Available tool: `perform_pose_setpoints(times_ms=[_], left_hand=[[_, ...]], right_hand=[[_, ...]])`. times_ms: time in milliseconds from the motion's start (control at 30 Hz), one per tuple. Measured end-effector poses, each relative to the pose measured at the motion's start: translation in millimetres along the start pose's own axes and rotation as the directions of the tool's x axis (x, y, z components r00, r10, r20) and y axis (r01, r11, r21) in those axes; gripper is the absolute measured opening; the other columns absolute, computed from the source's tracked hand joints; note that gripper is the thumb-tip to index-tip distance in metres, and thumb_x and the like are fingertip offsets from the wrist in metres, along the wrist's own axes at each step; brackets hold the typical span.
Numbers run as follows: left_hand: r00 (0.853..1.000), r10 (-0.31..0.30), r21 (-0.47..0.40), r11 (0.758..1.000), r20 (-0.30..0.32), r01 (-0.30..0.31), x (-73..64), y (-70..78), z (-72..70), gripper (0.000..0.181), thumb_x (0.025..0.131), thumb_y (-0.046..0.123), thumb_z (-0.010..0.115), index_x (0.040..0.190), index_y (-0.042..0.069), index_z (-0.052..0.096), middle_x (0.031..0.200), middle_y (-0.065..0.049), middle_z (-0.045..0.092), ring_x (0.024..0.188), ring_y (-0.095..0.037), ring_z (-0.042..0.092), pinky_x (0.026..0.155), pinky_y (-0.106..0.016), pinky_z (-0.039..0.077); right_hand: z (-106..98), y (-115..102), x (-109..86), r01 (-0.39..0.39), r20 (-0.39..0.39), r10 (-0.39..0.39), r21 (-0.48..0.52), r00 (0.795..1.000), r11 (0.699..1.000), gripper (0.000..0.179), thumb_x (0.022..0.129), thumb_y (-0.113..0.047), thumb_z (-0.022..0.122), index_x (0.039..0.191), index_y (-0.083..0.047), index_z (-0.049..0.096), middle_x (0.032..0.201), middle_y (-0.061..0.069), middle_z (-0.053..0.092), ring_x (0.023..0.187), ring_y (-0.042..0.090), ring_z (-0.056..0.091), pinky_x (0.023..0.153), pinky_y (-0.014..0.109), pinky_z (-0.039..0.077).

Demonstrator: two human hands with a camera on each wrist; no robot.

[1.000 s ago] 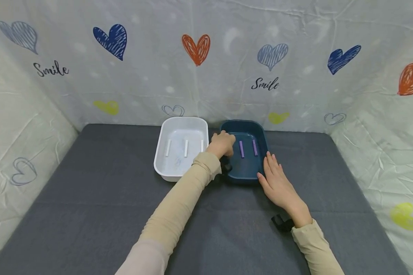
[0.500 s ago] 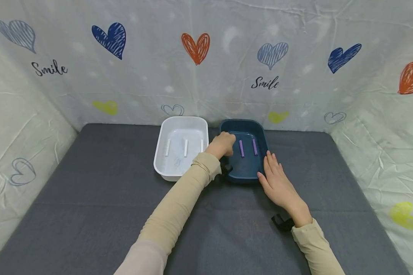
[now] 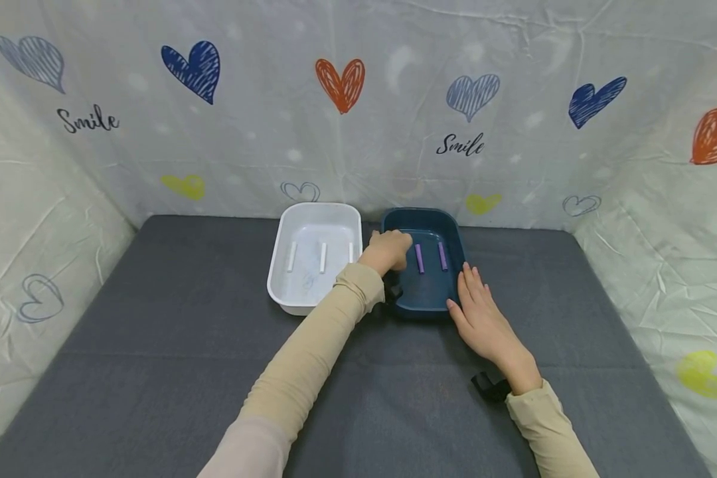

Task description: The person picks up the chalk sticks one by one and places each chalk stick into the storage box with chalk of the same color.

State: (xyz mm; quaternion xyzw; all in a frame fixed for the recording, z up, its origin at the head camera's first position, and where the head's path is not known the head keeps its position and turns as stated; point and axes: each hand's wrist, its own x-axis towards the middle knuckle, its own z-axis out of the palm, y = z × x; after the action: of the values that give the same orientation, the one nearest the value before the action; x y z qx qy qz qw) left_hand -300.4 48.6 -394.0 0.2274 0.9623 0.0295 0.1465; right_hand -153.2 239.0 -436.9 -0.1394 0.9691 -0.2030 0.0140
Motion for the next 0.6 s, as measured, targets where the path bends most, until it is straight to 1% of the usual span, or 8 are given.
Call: perform_pose_setpoints(times_ms=[133,200,267,333,433,500,600], left_hand=[[1.000,0.016,0.000,1.000,-0.018,-0.016,-2.3,0.2,-4.7,0.022,0.094,0.009,0.063,0.115,0.010,0.067,0.112,-0.007,0.065,0.098,-0.024,0.058,0.103,-0.050,0.041],[0.999,0.027,0.000,1.000,-0.030,-0.027,-3.9,0.6,-7.7,0.019,0.093,0.010,0.064,0.112,0.010,0.067,0.106,-0.006,0.064,0.094,-0.022,0.056,0.102,-0.048,0.042],[0.999,0.033,0.002,0.999,-0.038,-0.033,-5.5,0.5,-10.4,0.018,0.094,0.010,0.063,0.111,0.010,0.066,0.104,-0.006,0.064,0.094,-0.022,0.056,0.103,-0.048,0.041],[0.998,0.039,0.011,0.999,-0.044,-0.039,-6.8,0.1,-12.3,0.018,0.095,0.010,0.062,0.112,0.010,0.066,0.107,-0.006,0.063,0.099,-0.023,0.056,0.107,-0.050,0.039],[0.997,0.045,0.019,0.999,-0.066,-0.044,-8.2,-1.7,-12.9,0.019,0.096,0.011,0.059,0.113,0.010,0.067,0.115,-0.009,0.064,0.113,-0.027,0.056,0.111,-0.052,0.034],[0.995,0.050,0.019,0.999,-0.088,-0.048,-9.9,-3.2,-12.9,0.019,0.097,0.011,0.056,0.111,0.010,0.068,0.123,-0.009,0.063,0.124,-0.030,0.052,0.114,-0.054,0.029],[0.992,0.054,0.011,0.999,-0.117,-0.053,-13.9,-5.4,-12.8,0.020,0.098,0.011,0.053,0.109,0.011,0.070,0.133,-0.010,0.060,0.136,-0.033,0.043,0.116,-0.055,0.025]], right_hand=[[1,-1,-0.4,0.006,-0.012,-0.006,0.004,1.000,1.000,0.067,0.108,-0.036,0.033,0.154,0.009,0.014,0.165,0.018,-0.001,0.151,0.033,-0.003,0.119,0.056,0.010],[1,-1,-0.5,0.010,-0.019,-0.010,0.003,1.000,1.000,0.067,0.108,-0.036,0.033,0.154,0.010,0.014,0.165,0.018,-0.001,0.151,0.034,-0.002,0.118,0.057,0.011],[1,-1,-0.2,0.008,-0.018,-0.008,0.000,1.000,1.000,0.067,0.109,-0.036,0.033,0.154,0.009,0.014,0.165,0.018,-0.001,0.151,0.035,-0.001,0.119,0.056,0.011],[1,0,0.1,0.009,-0.014,-0.009,0.002,1.000,1.000,0.068,0.109,-0.037,0.033,0.154,0.010,0.014,0.165,0.018,-0.002,0.151,0.035,-0.001,0.119,0.056,0.010],[0,0,0.6,0.006,-0.007,-0.005,0.005,1.000,1.000,0.068,0.109,-0.037,0.033,0.154,0.010,0.014,0.165,0.018,-0.002,0.151,0.035,-0.002,0.119,0.056,0.009],[0,0,0.8,0.005,-0.003,-0.005,0.012,1.000,1.000,0.068,0.108,-0.037,0.035,0.154,0.010,0.014,0.165,0.018,-0.001,0.151,0.035,-0.001,0.119,0.056,0.009],[-3,1,1.2,0.010,-0.005,-0.010,0.028,1.000,1.000,0.068,0.108,-0.035,0.039,0.153,0.011,0.017,0.164,0.020,0.003,0.151,0.036,0.001,0.118,0.057,0.009]])
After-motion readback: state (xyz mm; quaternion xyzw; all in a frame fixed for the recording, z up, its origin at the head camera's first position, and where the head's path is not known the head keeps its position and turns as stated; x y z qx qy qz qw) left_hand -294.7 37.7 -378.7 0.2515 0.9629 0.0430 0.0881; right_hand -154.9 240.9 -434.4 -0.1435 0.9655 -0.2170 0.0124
